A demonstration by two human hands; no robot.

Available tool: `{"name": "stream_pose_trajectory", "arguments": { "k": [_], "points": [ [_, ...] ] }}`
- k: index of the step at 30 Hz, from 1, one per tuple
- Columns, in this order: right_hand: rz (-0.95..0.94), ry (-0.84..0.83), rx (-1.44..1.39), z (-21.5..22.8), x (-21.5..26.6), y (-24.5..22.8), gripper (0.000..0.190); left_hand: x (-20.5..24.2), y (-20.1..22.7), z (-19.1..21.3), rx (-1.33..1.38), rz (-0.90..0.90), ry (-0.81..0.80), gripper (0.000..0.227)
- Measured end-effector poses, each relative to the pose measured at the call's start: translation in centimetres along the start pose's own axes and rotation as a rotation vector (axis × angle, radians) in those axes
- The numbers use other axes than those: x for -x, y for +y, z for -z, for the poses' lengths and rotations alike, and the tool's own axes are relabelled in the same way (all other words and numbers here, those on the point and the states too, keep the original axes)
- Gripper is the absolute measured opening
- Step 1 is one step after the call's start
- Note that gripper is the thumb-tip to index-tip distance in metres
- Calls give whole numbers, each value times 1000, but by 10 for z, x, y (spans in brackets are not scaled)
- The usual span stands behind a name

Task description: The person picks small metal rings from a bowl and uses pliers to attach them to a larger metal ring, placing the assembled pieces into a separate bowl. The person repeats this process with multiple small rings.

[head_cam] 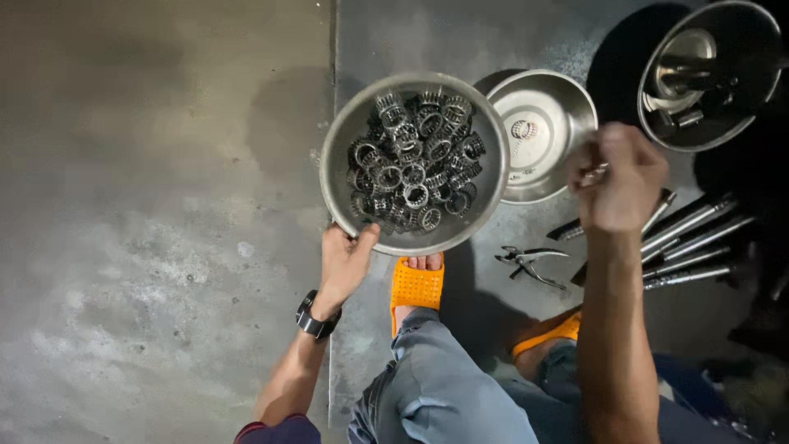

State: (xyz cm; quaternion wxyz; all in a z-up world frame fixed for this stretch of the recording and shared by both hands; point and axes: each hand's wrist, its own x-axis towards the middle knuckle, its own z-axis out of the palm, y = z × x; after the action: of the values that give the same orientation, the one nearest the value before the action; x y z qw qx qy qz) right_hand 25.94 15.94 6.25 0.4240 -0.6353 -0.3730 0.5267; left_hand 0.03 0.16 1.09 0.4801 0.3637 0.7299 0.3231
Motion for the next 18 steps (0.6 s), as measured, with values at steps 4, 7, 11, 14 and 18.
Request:
{"name": "stream_pose_trajectory", "arguments": {
  "k": [4,7,11,14,18],
  "points": [
    [317,-237,284,-7,3,9,10,-5,10,-1,109,37,8,36],
    [412,-228,483,-20,13,-5,10,-7,15,-3,211,16,34,31],
    [607,-360,729,-30,20,-5,12,-4,15,-5,165,-17,55,31],
    [758,-324,1062,-46,29,-9,14,-3,13,-6,137,-35,67,31],
    [673,-373,1170,-58,34,-15,16,2,20,-7,151,-28,59,32]
  ]
}}
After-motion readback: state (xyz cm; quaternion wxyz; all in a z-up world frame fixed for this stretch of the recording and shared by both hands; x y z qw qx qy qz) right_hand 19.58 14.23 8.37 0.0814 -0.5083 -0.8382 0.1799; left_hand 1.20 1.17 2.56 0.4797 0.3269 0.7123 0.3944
